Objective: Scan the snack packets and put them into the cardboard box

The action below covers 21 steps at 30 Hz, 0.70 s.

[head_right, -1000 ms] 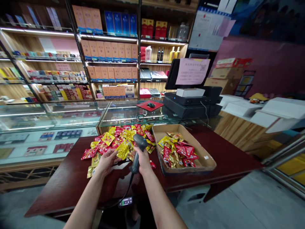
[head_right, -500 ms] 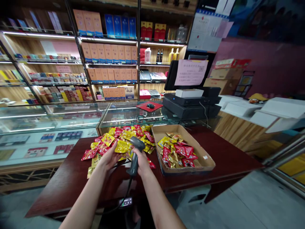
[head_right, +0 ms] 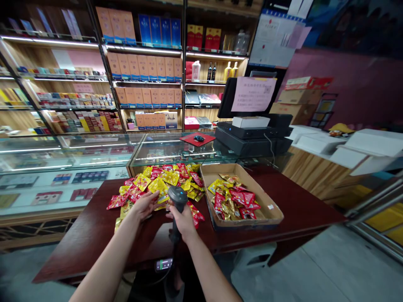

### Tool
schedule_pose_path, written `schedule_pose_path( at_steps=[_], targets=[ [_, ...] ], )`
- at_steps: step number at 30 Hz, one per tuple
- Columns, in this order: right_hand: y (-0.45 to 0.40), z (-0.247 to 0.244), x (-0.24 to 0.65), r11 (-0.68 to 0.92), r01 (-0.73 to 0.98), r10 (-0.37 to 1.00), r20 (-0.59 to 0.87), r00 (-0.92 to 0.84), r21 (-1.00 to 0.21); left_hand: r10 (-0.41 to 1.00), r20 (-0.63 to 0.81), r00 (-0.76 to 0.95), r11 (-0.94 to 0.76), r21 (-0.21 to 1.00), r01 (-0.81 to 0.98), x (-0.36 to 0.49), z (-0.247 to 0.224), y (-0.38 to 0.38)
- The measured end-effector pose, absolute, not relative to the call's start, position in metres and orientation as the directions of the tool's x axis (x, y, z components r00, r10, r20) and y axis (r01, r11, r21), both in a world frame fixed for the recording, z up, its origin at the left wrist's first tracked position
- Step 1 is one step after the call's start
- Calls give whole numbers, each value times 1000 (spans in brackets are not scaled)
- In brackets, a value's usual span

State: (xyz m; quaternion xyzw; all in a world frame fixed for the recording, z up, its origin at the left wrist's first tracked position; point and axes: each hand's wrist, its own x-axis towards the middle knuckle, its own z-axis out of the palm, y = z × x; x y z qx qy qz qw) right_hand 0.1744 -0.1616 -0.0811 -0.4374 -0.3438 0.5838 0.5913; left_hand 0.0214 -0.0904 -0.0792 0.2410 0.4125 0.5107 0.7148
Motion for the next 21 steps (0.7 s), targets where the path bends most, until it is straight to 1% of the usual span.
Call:
schedule_pose_path(
  at_steps=[5,11,14,21],
  targets=[
    [-170,-69,173,-128,-236,989,-141,41,-963,930,-338,142,365,815,-451,18,-82,-63],
    [-184,-61,163,-155,-82,987,-158,42,-985,919,-376,115,389,825,-411,25,-72,-56],
    [-187,-59,158,-168,-34,985,-170,34,-985,910,-395,124,410,818,-404,27,-65,-57],
    [-188,-66,153,-124,29,992,-122,35,-992,912,-386,137,407,825,-391,26,-65,-56]
  ],
)
